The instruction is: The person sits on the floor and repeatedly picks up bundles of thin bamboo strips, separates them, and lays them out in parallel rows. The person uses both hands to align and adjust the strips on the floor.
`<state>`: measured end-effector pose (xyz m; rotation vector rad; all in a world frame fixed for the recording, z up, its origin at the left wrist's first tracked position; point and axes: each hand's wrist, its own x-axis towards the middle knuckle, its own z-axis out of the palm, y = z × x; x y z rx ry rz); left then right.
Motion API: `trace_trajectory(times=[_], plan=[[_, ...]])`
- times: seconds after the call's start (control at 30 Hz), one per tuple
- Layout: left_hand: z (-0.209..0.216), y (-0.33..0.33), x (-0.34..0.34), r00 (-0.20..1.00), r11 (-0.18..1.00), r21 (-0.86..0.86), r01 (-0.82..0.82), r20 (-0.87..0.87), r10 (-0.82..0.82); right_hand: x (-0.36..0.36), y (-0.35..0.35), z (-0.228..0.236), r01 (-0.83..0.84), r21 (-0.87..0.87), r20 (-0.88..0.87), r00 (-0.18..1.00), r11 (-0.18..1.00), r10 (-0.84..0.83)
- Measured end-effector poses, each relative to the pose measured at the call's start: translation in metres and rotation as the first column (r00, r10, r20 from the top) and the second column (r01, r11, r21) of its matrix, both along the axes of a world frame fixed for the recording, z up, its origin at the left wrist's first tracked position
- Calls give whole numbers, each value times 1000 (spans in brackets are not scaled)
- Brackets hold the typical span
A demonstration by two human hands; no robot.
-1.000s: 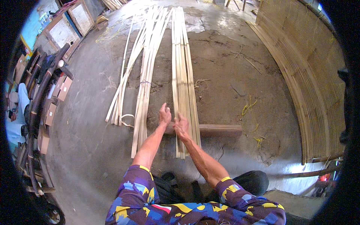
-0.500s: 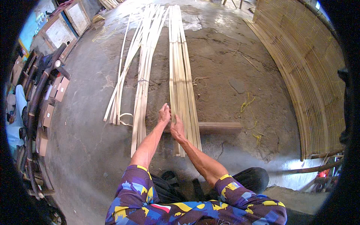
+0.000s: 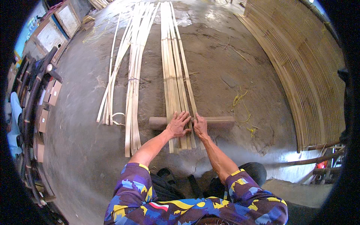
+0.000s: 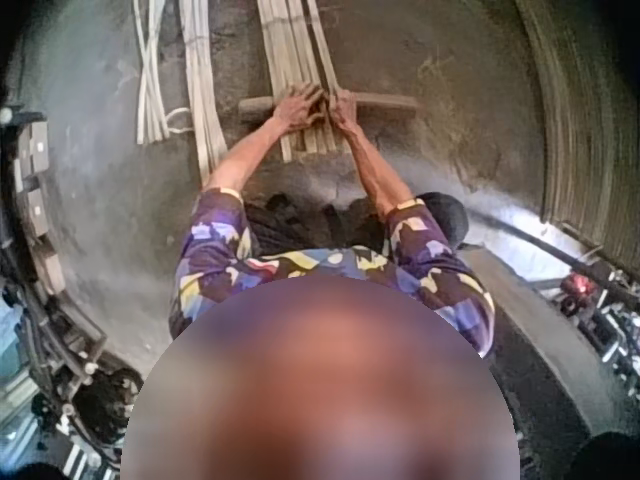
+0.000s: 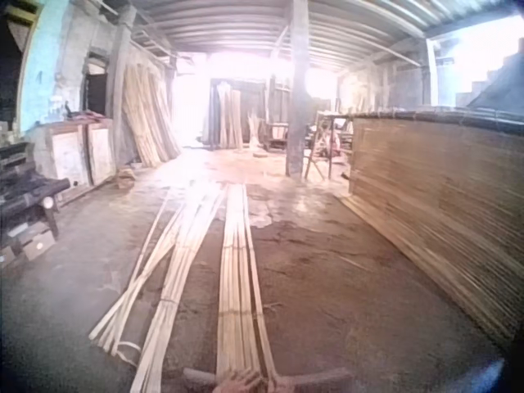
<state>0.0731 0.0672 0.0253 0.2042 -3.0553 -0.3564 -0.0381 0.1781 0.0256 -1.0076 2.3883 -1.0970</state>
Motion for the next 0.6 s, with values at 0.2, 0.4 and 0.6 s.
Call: trace_trajectory(times=[0.2,0.4,0.6], plan=[[4,1,-1,1000,1000,14,-10,-8,10,6,6,-19,0,-74,-88,996,997,-6],[7,1,-2,999,999,-41,-7,37,9,8,5,-13,75,-28,-23,997,997,-75],[5,-4,0,991,996,50,-77,118,70,4,-6,-7,-17,141,-138,990,990,37]])
